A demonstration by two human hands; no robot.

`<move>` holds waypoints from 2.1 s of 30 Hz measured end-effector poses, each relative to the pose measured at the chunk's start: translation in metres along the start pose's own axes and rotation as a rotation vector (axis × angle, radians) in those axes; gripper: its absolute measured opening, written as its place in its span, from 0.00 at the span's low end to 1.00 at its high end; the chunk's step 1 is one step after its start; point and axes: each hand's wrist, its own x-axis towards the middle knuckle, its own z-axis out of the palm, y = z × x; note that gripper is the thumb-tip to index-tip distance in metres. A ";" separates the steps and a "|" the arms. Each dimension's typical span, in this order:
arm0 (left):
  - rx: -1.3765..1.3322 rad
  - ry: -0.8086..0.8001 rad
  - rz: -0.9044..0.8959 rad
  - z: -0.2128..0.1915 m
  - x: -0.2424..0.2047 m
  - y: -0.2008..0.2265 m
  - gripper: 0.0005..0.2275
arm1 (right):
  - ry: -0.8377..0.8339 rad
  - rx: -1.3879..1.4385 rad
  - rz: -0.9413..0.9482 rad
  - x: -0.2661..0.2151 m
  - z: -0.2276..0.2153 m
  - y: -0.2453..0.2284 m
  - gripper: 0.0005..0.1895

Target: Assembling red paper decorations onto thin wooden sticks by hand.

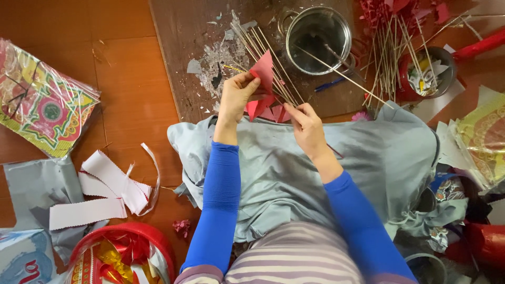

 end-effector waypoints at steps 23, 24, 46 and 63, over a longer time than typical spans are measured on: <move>0.100 0.177 0.231 0.014 -0.006 0.015 0.20 | -0.240 0.833 0.711 0.068 0.066 0.009 0.12; 0.084 0.210 0.229 0.011 -0.004 0.011 0.21 | -0.249 0.795 0.674 0.067 0.066 0.009 0.13; -0.327 0.054 0.179 0.025 -0.016 0.051 0.19 | 0.093 -0.249 0.070 -0.028 -0.084 0.020 0.12; 1.438 0.312 0.033 -0.016 0.016 -0.055 0.24 | 0.428 -0.743 -0.104 0.049 -0.181 0.056 0.24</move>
